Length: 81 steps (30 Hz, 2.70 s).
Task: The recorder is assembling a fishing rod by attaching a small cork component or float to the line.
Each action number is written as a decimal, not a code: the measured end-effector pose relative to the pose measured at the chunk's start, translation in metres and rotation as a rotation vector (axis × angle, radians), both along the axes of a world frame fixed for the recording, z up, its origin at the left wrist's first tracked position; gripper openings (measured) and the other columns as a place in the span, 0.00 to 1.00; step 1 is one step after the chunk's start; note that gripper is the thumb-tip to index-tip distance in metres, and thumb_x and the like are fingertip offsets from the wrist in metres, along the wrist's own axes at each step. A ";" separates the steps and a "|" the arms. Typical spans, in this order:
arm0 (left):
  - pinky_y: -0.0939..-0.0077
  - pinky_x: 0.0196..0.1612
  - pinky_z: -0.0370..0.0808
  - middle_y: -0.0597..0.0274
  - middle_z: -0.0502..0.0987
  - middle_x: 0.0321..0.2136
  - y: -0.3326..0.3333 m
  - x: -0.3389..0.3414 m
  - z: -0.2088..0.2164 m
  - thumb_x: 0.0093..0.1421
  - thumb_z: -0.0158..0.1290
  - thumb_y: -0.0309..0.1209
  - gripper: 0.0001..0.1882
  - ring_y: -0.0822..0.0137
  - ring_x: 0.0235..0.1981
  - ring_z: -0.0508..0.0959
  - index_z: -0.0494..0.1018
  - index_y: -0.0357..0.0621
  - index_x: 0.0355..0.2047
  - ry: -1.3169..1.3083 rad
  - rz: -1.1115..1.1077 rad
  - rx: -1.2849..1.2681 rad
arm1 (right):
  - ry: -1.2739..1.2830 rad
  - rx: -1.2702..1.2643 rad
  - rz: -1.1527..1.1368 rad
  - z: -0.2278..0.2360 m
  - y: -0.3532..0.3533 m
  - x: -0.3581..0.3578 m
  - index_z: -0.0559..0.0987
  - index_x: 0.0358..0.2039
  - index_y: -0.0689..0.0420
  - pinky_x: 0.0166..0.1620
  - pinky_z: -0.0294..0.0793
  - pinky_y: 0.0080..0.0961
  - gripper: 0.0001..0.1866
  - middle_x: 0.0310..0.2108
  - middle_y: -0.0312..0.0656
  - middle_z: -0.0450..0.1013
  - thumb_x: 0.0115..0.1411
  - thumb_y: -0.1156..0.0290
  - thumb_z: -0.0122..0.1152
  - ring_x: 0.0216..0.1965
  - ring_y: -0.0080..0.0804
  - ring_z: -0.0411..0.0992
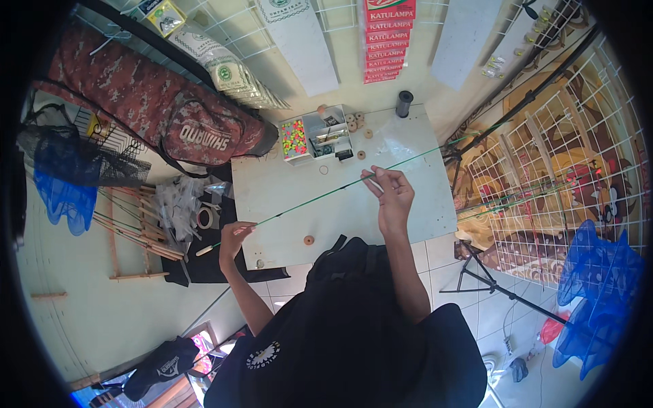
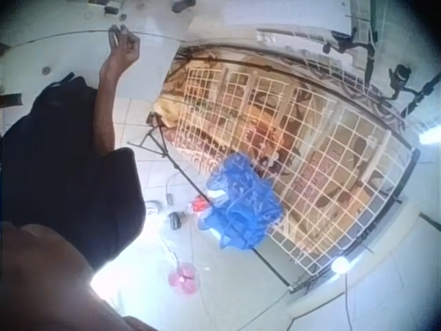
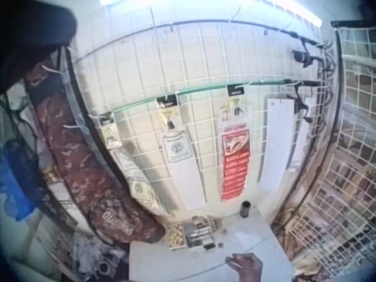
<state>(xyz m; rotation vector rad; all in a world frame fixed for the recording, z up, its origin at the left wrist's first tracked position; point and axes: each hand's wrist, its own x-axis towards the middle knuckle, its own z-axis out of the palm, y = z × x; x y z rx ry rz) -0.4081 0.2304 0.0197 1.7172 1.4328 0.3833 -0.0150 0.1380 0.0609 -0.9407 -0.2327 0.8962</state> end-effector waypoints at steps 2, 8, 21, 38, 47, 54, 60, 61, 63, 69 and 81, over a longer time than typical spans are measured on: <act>0.73 0.46 0.75 0.56 0.83 0.31 0.001 -0.002 -0.010 0.54 0.61 0.28 0.09 0.69 0.35 0.82 0.83 0.41 0.36 -0.041 0.032 0.010 | 0.003 -0.013 -0.029 0.002 -0.002 -0.010 0.74 0.35 0.65 0.49 0.80 0.38 0.06 0.40 0.52 0.75 0.62 0.75 0.59 0.42 0.44 0.78; 0.65 0.55 0.72 0.54 0.79 0.47 0.003 -0.001 -0.001 0.54 0.49 0.12 0.24 0.61 0.49 0.78 0.76 0.43 0.50 -0.024 -0.113 0.014 | 0.005 0.007 0.001 0.014 0.004 -0.032 0.74 0.34 0.67 0.51 0.80 0.40 0.04 0.41 0.53 0.75 0.62 0.79 0.57 0.42 0.44 0.78; 0.74 0.45 0.75 0.57 0.80 0.39 0.015 0.265 0.142 0.63 0.54 0.30 0.13 0.69 0.39 0.79 0.77 0.39 0.46 -0.545 -0.562 0.051 | -0.047 0.045 -0.042 0.043 -0.016 -0.071 0.75 0.36 0.68 0.51 0.80 0.35 0.05 0.40 0.51 0.76 0.62 0.78 0.58 0.41 0.36 0.78; 0.79 0.31 0.75 0.58 0.81 0.25 -0.003 0.323 0.168 0.59 0.57 0.26 0.10 0.74 0.26 0.80 0.79 0.33 0.39 -0.450 -0.736 0.073 | -0.232 0.021 0.032 0.045 -0.047 -0.022 0.76 0.36 0.68 0.50 0.78 0.30 0.07 0.37 0.51 0.78 0.60 0.77 0.62 0.41 0.35 0.78; 0.77 0.28 0.74 0.56 0.81 0.28 -0.032 0.332 0.161 0.61 0.55 0.28 0.09 0.70 0.25 0.81 0.79 0.37 0.39 -0.448 -0.373 0.196 | -0.303 0.050 -0.014 0.074 -0.051 0.056 0.76 0.43 0.68 0.46 0.77 0.25 0.12 0.34 0.49 0.79 0.60 0.76 0.62 0.37 0.30 0.79; 0.79 0.27 0.70 0.60 0.79 0.27 -0.046 0.346 0.135 0.59 0.57 0.23 0.06 0.73 0.22 0.75 0.79 0.38 0.36 -0.518 -0.187 0.376 | -0.233 0.127 0.065 0.072 -0.042 0.076 0.74 0.43 0.66 0.47 0.77 0.26 0.11 0.33 0.49 0.79 0.60 0.79 0.61 0.36 0.31 0.79; 0.80 0.26 0.67 0.61 0.79 0.27 -0.060 0.353 0.131 0.57 0.58 0.21 0.05 0.75 0.21 0.70 0.80 0.39 0.35 -0.467 -0.088 0.547 | -0.160 0.110 0.210 0.066 -0.041 0.088 0.78 0.40 0.68 0.46 0.77 0.24 0.09 0.33 0.47 0.79 0.58 0.81 0.62 0.37 0.31 0.79; 0.80 0.26 0.67 0.61 0.79 0.27 -0.061 0.353 0.131 0.57 0.58 0.21 0.05 0.75 0.21 0.70 0.80 0.39 0.35 -0.460 -0.082 0.547 | -0.154 0.110 0.217 0.065 -0.041 0.089 0.78 0.40 0.68 0.46 0.77 0.24 0.09 0.33 0.47 0.79 0.58 0.81 0.62 0.37 0.31 0.79; 0.79 0.25 0.66 0.61 0.79 0.27 -0.062 0.356 0.130 0.57 0.59 0.21 0.05 0.75 0.20 0.68 0.80 0.39 0.35 -0.446 -0.051 0.602 | -0.212 0.127 0.254 0.064 -0.039 0.093 0.78 0.41 0.67 0.46 0.77 0.24 0.10 0.33 0.47 0.79 0.58 0.82 0.62 0.38 0.30 0.78; 0.79 0.25 0.66 0.61 0.80 0.28 -0.063 0.359 0.130 0.57 0.59 0.20 0.05 0.74 0.21 0.69 0.80 0.39 0.35 -0.421 -0.047 0.591 | -0.242 0.101 0.234 0.067 -0.032 0.095 0.73 0.38 0.65 0.45 0.77 0.24 0.09 0.32 0.49 0.79 0.58 0.82 0.62 0.36 0.29 0.79; 0.79 0.25 0.67 0.60 0.80 0.28 -0.063 0.363 0.126 0.57 0.59 0.20 0.06 0.74 0.22 0.71 0.80 0.39 0.35 -0.388 -0.078 0.606 | -0.349 0.128 0.221 0.068 -0.032 0.106 0.56 0.32 0.54 0.44 0.77 0.25 0.21 0.31 0.54 0.79 0.57 0.84 0.63 0.35 0.28 0.79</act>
